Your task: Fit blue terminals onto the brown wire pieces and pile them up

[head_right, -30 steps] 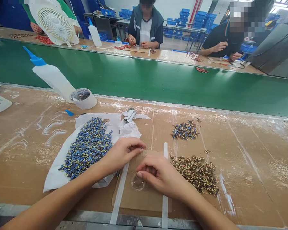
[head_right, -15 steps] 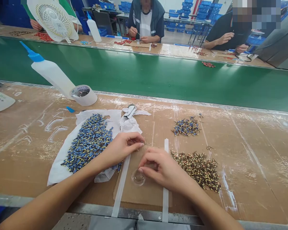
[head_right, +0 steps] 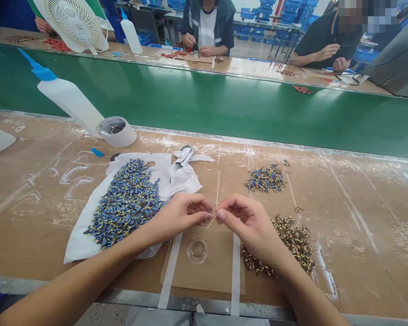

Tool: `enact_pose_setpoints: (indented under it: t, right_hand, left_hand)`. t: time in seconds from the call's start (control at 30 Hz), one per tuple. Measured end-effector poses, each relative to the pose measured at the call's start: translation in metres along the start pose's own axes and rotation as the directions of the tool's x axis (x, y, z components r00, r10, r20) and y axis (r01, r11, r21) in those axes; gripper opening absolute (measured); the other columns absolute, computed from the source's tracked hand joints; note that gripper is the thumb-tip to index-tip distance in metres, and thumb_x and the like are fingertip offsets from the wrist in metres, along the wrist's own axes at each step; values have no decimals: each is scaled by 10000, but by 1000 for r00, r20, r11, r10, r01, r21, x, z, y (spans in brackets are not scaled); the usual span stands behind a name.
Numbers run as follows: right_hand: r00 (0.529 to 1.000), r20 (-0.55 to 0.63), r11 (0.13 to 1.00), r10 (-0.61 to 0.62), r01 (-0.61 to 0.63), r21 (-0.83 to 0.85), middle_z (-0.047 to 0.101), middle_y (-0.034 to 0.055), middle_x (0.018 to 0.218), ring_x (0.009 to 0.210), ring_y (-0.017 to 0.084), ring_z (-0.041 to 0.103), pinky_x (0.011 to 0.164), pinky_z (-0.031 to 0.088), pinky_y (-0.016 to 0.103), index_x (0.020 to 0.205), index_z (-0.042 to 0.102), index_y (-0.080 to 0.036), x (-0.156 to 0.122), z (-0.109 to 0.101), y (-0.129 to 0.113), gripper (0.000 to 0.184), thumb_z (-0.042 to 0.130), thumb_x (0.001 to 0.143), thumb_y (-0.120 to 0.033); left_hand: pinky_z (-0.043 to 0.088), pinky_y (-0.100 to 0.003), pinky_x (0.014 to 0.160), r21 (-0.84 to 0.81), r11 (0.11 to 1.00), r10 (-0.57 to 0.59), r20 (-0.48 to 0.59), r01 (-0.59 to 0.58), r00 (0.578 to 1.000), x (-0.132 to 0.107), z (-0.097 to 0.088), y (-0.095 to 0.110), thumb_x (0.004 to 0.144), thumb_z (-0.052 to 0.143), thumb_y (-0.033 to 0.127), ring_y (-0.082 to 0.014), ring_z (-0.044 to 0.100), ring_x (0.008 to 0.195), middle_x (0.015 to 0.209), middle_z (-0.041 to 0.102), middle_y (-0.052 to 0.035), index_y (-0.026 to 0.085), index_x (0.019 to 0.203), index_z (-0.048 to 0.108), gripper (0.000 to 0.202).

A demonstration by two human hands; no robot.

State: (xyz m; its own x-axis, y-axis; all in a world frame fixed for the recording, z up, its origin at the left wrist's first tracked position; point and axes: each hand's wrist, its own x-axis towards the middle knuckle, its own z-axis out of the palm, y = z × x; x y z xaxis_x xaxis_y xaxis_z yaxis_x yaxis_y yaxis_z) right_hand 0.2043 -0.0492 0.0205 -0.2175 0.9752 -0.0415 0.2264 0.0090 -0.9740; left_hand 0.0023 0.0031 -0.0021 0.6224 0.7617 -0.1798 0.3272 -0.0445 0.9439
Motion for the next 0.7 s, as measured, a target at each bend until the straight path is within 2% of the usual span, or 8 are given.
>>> enact_pose_setpoints:
  t: [0.1, 0.17, 0.37, 0.7]
  right_hand:
    - [972, -215, 992, -96, 77, -96, 691, 45, 850, 778, 161, 640, 706, 502, 284, 884, 653, -202, 0, -4, 4, 115, 629, 884, -315]
    - [954, -265, 982, -142, 102, -160, 698, 52, 871, 794, 171, 645, 709, 502, 293, 894, 655, -203, 1, -3, 7, 104, 624, 888, -302]
    - [952, -224, 945, -208, 136, -298, 708, 43, 842, 771, 174, 660, 685, 503, 290, 888, 657, -202, 1, 3, 8, 99, 610, 895, -288]
    - [956, -200, 929, -214, 136, -345, 720, 45, 833, 758, 176, 671, 674, 506, 289, 878, 660, -202, 2, 4, 6, 106, 603, 900, -289]
  left_hand:
    - [475, -245, 626, -10, 1000, 17, 8, -17, 1000, 0, 3, 0, 809, 610, 206, -125, 591, 654, 706, 650, -22, 135, 870, 675, 114]
    - [471, -245, 625, -7, 1000, 18, 2, -18, 1000, 0, 4, -1, 807, 611, 203, -124, 583, 651, 700, 642, -20, 131, 863, 674, 110]
    - [468, -242, 626, 3, 1000, 7, 0, -7, 1000, 0, 5, -1, 808, 611, 209, -130, 590, 662, 718, 654, -28, 132, 866, 676, 117]
    - [449, -234, 621, 48, 998, 37, -13, -36, 999, 0, 6, 0, 812, 608, 188, -123, 573, 646, 691, 640, -16, 132, 861, 677, 101]
